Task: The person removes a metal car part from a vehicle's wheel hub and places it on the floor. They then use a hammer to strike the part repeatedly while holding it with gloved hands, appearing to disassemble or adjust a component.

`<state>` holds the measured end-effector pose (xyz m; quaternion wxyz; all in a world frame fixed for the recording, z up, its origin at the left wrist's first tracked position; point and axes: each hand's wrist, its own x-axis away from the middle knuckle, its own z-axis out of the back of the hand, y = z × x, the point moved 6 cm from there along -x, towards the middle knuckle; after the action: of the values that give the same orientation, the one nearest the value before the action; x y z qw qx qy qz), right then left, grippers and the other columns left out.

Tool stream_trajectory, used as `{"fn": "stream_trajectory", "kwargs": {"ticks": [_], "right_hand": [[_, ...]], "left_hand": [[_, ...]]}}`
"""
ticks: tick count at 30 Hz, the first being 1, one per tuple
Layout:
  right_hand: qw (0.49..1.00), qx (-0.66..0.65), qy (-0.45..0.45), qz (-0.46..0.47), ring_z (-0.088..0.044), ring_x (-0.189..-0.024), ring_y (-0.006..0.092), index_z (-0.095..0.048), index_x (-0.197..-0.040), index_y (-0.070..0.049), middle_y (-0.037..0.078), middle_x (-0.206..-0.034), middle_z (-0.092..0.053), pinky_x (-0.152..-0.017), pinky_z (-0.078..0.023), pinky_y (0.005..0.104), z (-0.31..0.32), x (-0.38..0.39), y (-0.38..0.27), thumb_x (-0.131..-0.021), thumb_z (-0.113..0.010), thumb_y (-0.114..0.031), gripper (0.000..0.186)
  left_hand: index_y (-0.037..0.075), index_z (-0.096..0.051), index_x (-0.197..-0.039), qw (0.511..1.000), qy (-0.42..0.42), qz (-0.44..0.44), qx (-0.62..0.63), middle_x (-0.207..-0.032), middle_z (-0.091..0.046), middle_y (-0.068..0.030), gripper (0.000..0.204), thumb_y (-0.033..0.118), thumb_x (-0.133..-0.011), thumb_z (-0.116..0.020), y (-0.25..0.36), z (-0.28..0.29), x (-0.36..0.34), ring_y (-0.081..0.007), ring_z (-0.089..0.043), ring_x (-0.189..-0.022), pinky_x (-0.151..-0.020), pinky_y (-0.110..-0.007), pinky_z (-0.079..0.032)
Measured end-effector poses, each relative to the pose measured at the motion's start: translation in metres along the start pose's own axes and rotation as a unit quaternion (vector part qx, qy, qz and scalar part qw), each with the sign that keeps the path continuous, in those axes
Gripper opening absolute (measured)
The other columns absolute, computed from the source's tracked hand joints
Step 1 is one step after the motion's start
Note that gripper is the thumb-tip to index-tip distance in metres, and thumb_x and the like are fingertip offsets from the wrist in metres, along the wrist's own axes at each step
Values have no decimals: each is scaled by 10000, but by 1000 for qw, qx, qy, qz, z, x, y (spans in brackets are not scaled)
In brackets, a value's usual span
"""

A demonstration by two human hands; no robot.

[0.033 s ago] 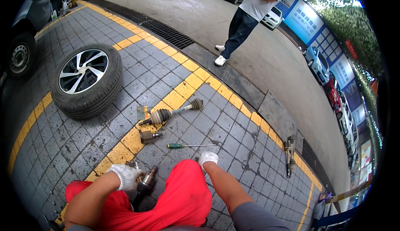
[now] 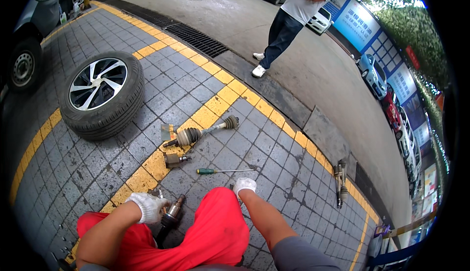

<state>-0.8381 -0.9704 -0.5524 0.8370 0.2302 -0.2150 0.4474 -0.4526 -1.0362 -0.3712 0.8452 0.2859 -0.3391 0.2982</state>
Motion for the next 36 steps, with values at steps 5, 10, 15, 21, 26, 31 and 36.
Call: {"fn": "stream_trajectory", "kwargs": {"ticks": [5,10,15,21,26,31,36], "right_hand": [[1000,-4,7,-5,-717,-1186,302,-791,-1184,-97,140,-1271,-740,-966,-577,417,0,0,2,-916,-632,-302,373],[1000,-3,2,-8,-721,-1177,307,-794,-1180,-110,138,-1258,-745,-954,-582,422,-1,-1,3,-915,-635,-303,365],[999,-20,4,-27,-722,-1171,313,-795,-1177,-115,138,-1251,-747,-952,-582,427,-5,-7,5,-909,-647,-295,355],[999,-31,7,-41,-720,-1173,321,-795,-1173,-108,148,-1265,-738,-955,-581,436,-11,-10,3,-911,-656,-298,352],[999,-23,-14,-36,-705,-1201,319,-785,-1200,-109,145,-1289,-728,-976,-573,433,-7,-13,12,-925,-639,-314,372],[999,-17,-18,-32,-704,-1207,315,-784,-1207,-118,136,-1304,-724,-978,-572,435,-2,-14,4,-936,-615,-295,364],[999,-14,-17,-31,-703,-1208,317,-785,-1205,-120,133,-1303,-725,-979,-571,435,-4,-17,4,-939,-612,-296,362]], "left_hand": [[235,-560,-1491,1000,4,-13,17,-1203,-734,-199,548,294,-946,-556,0,0,0,-382,-699,-1138,-965,-482,-543],[238,-561,-1488,1000,13,-14,14,-1199,-733,-202,545,291,-946,-558,0,3,3,-385,-701,-1129,-959,-484,-544],[242,-555,-1496,999,-6,-16,28,-1228,-729,-193,547,295,-951,-553,-1,2,3,-378,-699,-1145,-965,-475,-544],[252,-539,-1510,999,-15,-24,17,-1272,-720,-183,552,317,-961,-541,-6,0,4,-369,-696,-1165,-969,-475,-543],[238,-548,-1501,1000,-20,-11,10,-1274,-715,-198,546,343,-965,-549,-2,3,3,-371,-694,-1170,-983,-475,-538],[236,-555,-1493,1000,-9,-13,21,-1263,-715,-210,535,344,-969,-547,-7,0,5,-379,-693,-1166,-990,-484,-535],[234,-552,-1494,1000,-8,-3,5,-1251,-717,-214,527,324,-974,-543,-7,-1,6,-381,-693,-1163,-997,-476,-535]]}}
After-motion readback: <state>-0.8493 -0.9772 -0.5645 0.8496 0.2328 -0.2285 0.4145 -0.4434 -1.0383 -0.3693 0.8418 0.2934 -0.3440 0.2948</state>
